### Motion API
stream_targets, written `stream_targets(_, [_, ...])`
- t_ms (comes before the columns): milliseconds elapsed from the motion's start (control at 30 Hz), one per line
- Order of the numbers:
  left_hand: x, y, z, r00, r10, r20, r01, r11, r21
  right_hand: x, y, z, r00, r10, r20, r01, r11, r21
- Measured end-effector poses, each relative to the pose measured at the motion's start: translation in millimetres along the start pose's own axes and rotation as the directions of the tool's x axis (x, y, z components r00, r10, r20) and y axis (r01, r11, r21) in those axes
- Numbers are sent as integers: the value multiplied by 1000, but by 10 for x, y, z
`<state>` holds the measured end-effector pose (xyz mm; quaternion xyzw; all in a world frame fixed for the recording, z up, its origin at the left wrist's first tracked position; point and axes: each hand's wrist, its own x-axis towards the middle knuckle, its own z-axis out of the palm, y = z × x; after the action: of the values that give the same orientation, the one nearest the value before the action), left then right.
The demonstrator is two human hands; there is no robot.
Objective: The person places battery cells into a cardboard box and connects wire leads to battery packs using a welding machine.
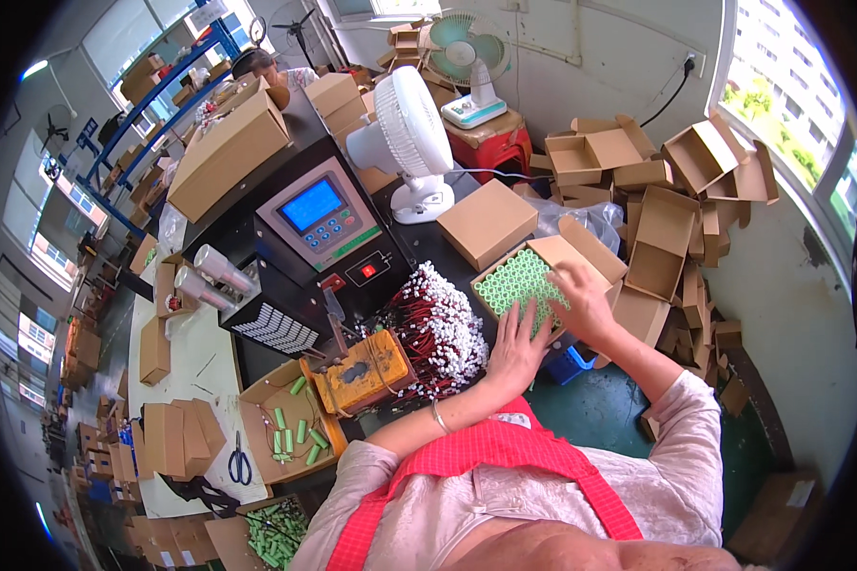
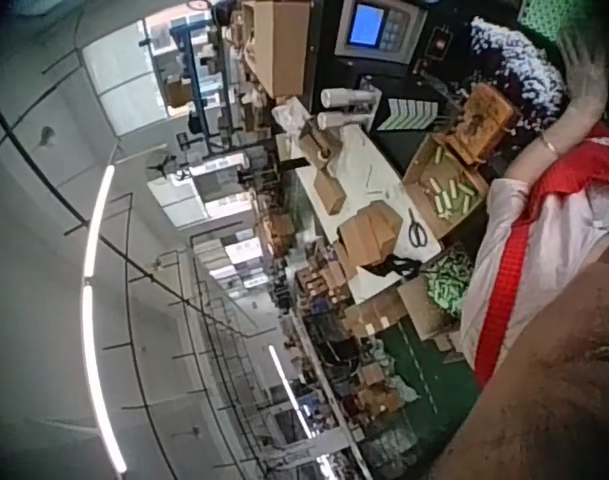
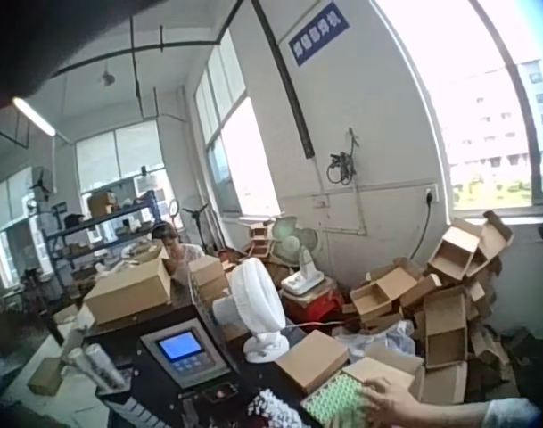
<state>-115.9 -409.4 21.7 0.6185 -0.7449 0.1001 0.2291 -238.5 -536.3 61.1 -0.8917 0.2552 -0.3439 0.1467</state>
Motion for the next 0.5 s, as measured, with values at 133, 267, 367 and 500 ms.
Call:
stream_targets(133, [-367, 187, -71, 958, 252, -140, -288, 845, -450, -11, -117, 109, 955, -146, 260, 115, 985, 131])
stream_targets(267, [-675, 59, -89, 962, 274, -11, -220, 746, -628, -3, -169, 194, 927, -208, 312, 223, 975, -12])
stream_targets(367, [-750, -43, -110, 992, 124, 13, -83, 737, -671, 29, -130, 241, 859, -266, 437, 258, 963, 78])
stream_targets(500, [-813, -92, -59, 990, 138, -25, -116, 707, -698, 136, -137, 358, 802, -326, 500, 340, 938, 67])
